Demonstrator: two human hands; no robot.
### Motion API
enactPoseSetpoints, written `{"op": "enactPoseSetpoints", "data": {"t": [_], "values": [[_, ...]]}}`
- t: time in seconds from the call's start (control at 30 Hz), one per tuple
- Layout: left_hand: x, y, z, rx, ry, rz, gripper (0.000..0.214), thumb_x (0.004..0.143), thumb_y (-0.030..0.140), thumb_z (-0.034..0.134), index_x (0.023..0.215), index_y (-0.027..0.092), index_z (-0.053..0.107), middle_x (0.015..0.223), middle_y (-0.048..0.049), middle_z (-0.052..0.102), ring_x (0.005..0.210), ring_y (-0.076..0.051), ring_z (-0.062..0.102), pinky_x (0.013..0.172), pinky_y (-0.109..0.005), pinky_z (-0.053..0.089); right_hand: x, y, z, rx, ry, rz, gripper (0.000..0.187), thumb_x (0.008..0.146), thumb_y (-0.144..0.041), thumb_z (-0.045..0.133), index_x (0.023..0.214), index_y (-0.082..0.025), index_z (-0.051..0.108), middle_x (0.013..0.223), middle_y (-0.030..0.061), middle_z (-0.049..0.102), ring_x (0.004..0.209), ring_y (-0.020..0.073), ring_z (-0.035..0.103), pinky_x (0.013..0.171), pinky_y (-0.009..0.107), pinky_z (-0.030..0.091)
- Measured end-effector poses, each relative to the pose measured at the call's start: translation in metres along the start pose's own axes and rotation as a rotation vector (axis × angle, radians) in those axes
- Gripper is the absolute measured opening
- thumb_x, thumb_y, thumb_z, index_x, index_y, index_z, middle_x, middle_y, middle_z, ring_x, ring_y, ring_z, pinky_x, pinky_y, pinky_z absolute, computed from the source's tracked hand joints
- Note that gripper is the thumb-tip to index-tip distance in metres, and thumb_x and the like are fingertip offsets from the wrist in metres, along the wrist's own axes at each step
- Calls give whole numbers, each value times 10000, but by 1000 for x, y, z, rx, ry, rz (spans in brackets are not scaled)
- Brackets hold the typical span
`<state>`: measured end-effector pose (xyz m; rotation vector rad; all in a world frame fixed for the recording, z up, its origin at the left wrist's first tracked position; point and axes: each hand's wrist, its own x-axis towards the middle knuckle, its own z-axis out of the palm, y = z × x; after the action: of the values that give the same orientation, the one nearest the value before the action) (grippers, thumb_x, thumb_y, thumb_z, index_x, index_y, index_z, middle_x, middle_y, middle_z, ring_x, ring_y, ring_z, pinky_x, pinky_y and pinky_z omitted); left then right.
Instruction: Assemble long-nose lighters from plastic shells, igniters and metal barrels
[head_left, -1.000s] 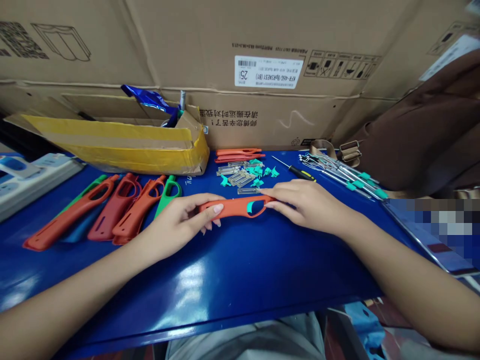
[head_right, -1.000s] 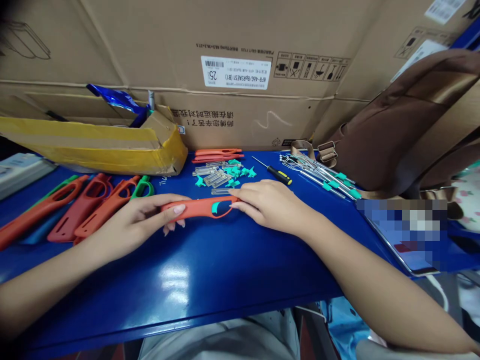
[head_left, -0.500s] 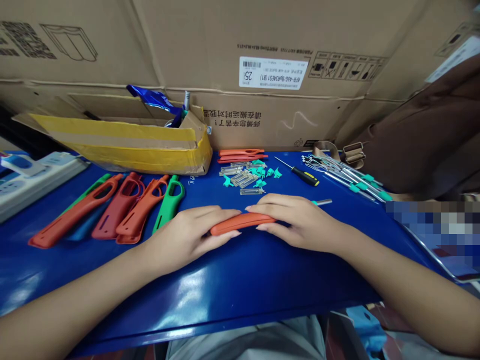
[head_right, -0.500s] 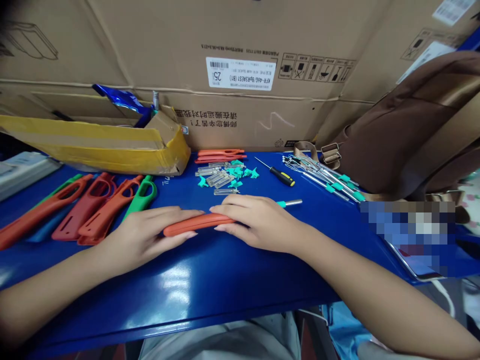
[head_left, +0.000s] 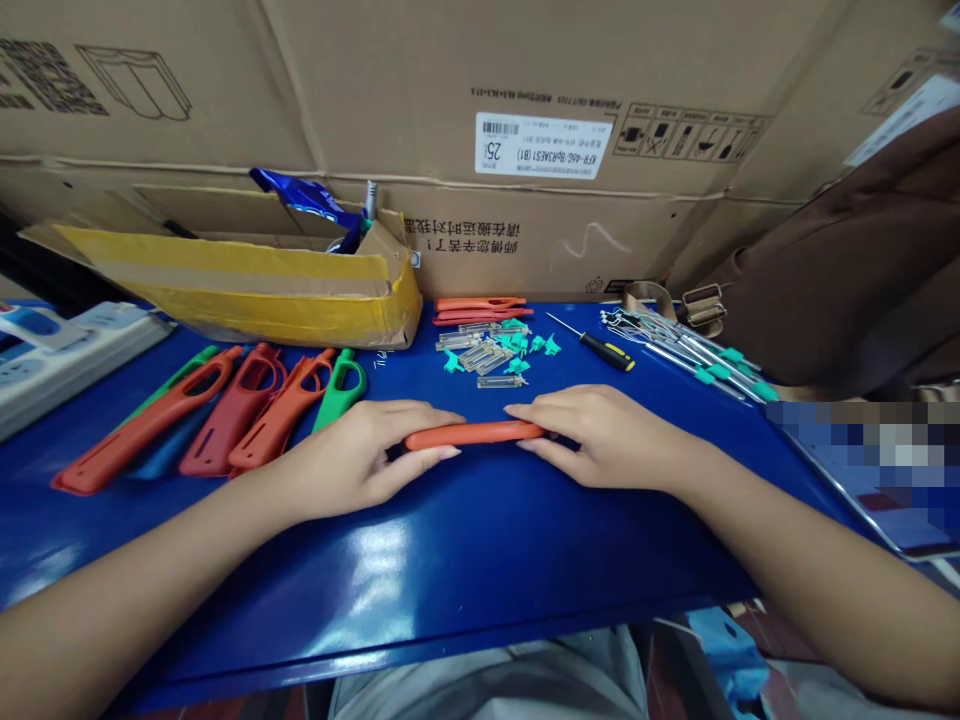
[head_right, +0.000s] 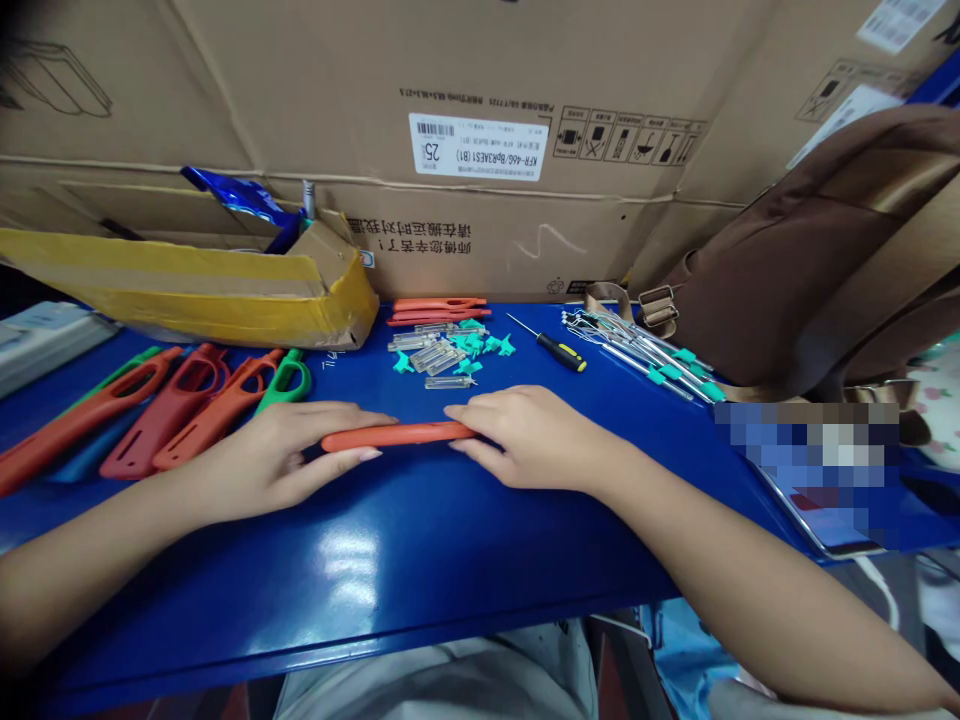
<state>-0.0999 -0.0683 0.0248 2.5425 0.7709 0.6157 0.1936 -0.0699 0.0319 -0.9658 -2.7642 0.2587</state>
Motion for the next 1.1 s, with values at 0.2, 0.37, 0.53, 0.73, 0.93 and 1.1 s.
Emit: {"op": "enactPoseSetpoints", "data": {"t": [0.2, 0.37, 0.53, 0.73, 0.93, 1.1], "values": [[0, -5, -5, -5, -68, -86, 312, 1038, 365, 534, 1259, 195, 675, 1160, -60, 750, 1026, -188, 716, 920, -258, 539, -3, 10, -3, -99, -60, 43, 255, 1031, -273, 481, 999, -186, 718, 843, 48, 747, 738, 202, 667, 718, 335, 425], [-2, -4, 2, 139, -122, -135, 405, 1056, 404, 435, 1348, 191, 619, 1184, -89, 704, 1060, -240, 690, 956, -341, 527, 4, 4, -1, -175, -109, 104, 236, 1036, -268, 479, 1005, -175, 693, 928, 60, 760, 757, 210, 664, 726, 346, 397], [-4, -11, 10, 138, -105, -154, 421, 1055, 487, 423, 1301, 223, 639, 1165, -78, 696, 1050, -254, 692, 927, -337, 529, 7, -5, -4, -129, -136, 66, 214, 1018, -322, 524, 998, -163, 666, 967, 71, 736, 798, 208, 654, 731, 341, 414], [-1, -9, 18, 81, -79, -123, 398, 1067, 474, 394, 1115, 195, 675, 1029, -70, 700, 938, -230, 696, 835, -317, 529, 5, -1, 4, -69, -111, -31, 271, 1065, -311, 465, 1076, -150, 682, 995, 78, 725, 878, 208, 656, 795, 334, 458], [2, 3, 16, 50, -98, -199, 443, 1077, 491, 337, 1051, 199, 670, 999, -61, 688, 928, -228, 680, 840, -330, 528, 7, 7, 7, -12, -43, -12, 242, 1065, -290, 478, 1063, -159, 681, 978, 75, 713, 896, 200, 648, 821, 325, 474], [0, -3, 15, 125, -42, -223, 489, 1070, 495, 324, 1255, 183, 651, 1171, -103, 664, 1084, -271, 660, 990, -387, 518, 6, 15, 4, 49, -61, 13, 207, 1036, -351, 547, 1110, -189, 654, 1057, 62, 701, 919, 191, 635, 843, 345, 471]]}}
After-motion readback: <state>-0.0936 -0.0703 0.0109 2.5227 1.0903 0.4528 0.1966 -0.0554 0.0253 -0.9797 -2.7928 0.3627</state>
